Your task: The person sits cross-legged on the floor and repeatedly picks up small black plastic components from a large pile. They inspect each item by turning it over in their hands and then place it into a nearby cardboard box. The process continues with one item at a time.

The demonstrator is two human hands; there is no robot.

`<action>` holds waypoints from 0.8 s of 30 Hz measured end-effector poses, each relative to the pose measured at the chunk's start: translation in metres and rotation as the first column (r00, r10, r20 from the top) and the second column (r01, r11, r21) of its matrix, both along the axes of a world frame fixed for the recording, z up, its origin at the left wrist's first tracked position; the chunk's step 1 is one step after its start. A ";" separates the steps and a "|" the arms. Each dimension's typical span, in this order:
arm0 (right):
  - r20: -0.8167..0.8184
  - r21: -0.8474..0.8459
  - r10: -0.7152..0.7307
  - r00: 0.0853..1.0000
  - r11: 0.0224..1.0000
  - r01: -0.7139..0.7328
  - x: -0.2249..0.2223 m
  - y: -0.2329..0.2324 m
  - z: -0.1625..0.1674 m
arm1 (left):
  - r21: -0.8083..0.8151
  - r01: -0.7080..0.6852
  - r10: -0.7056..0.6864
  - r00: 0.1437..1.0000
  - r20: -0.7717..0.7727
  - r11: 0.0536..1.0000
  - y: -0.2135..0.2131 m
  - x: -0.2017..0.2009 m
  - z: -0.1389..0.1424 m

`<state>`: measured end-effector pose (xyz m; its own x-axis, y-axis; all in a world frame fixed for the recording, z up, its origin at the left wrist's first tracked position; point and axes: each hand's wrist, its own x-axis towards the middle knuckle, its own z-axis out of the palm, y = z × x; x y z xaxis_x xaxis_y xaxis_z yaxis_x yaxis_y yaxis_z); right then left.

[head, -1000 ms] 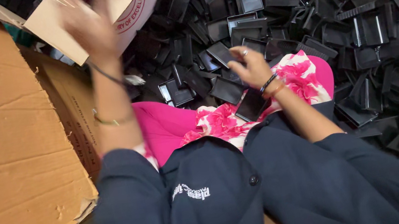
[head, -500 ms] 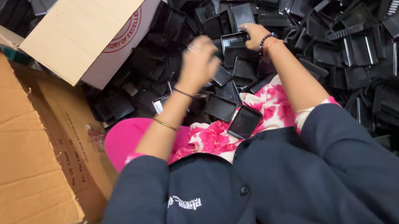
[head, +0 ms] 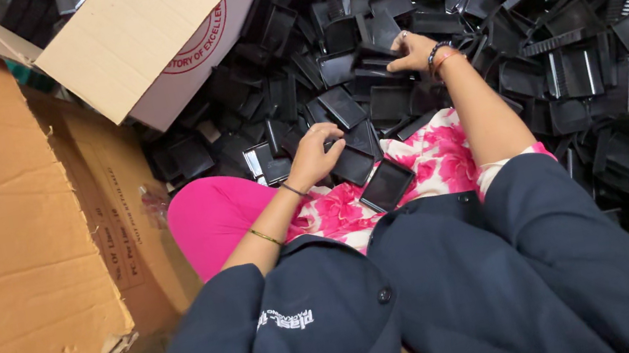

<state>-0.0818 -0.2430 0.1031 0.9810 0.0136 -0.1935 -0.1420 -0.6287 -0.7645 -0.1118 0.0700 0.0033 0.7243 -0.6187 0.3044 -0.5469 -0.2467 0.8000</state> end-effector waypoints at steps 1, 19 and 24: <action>0.040 0.027 -0.052 0.998 0.998 0.050 -0.004 0.003 -0.003 | -0.013 -0.009 0.009 0.999 -0.041 1.000 0.001 -0.001 -0.001; 0.802 -0.040 -0.024 0.597 0.995 0.094 -0.090 0.196 -0.015 | -0.592 -0.621 -0.572 0.266 -0.776 0.514 -0.020 0.031 0.014; 0.463 0.328 -0.181 0.868 0.945 0.023 -0.079 0.200 -0.038 | -0.572 -0.595 -0.479 0.328 -0.814 0.564 0.003 0.022 0.004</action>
